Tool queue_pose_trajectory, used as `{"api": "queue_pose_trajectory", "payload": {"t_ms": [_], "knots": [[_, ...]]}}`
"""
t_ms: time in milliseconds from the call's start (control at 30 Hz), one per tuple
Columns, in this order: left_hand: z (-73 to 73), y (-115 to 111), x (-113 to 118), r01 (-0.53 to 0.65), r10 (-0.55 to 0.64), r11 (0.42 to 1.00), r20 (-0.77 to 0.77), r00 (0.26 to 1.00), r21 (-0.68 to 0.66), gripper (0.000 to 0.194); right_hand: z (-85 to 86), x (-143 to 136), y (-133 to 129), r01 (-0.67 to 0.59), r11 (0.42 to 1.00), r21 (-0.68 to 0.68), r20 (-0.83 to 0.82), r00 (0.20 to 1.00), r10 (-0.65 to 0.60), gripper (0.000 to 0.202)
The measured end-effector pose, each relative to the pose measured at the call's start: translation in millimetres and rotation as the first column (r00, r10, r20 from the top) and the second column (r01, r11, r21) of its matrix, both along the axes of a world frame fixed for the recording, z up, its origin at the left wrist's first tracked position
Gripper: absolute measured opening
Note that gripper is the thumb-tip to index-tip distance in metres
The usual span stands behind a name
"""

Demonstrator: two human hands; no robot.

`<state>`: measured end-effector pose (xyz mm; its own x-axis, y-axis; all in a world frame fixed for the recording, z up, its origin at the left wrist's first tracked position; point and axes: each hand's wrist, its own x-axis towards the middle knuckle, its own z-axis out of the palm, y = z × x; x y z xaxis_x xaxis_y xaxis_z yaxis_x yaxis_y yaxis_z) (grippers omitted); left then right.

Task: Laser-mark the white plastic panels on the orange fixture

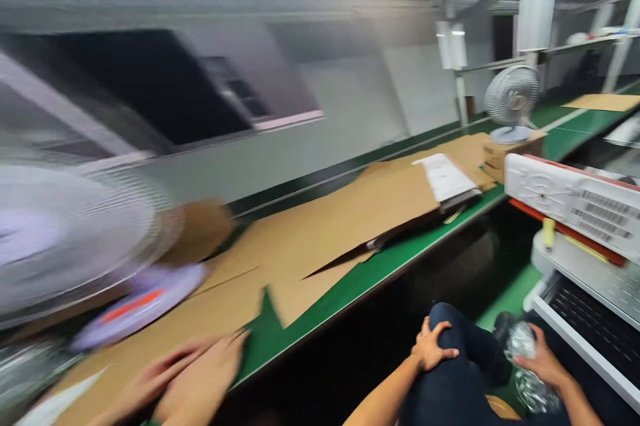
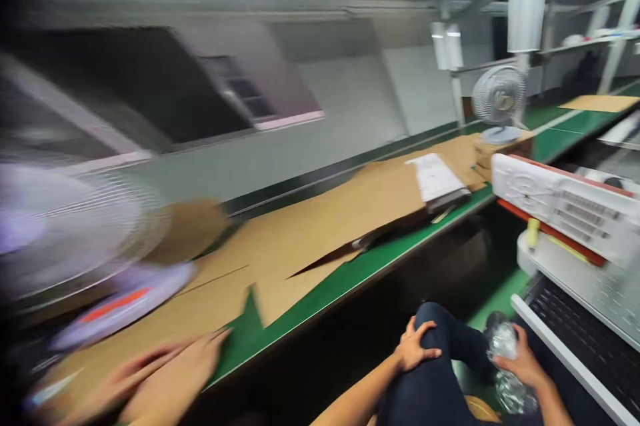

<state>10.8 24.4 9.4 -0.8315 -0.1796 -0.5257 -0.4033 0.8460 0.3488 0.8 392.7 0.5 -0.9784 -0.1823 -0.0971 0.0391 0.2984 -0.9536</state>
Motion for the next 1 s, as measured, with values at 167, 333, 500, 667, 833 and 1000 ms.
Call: {"api": "queue_pose_trajectory", "payload": {"t_ms": [167,333,500,667,833,1000], "knots": [[-34.1,1,-10,0.143,-0.15,0.977,-0.032,0.988,-0.157,0.074,42.3,54,11,-0.075,0.996,-0.046,-0.08,0.994,0.071,0.091],[-45.8,-1,-30,0.217,-0.224,0.968,-0.045,0.974,-0.124,0.091,95.3,100,10,0.066,0.998,0.011,-0.103,0.993,-0.065,0.07],[-35.6,14,-62,0.197,-0.2,0.978,-0.054,0.978,-0.065,0.092,146.3,106,52,0.273,0.952,0.136,-0.098,0.96,-0.261,0.066],[12.1,50,-138,0.072,0.001,0.985,-0.418,0.909,0.159,0.09,191.8,73,118,0.699,0.702,0.138,-0.315,0.703,-0.638,0.037],[124.5,114,-248,0.351,-0.017,0.895,-0.767,0.642,0.274,0.082,228.8,32,176,0.812,0.575,0.098,-0.413,0.559,-0.719,0.047],[237.3,170,-350,0.503,0.065,0.788,-0.86,0.507,0.356,0.094,271.5,-13,197,0.801,0.576,0.164,-0.455,0.579,-0.676,0.065]]}}
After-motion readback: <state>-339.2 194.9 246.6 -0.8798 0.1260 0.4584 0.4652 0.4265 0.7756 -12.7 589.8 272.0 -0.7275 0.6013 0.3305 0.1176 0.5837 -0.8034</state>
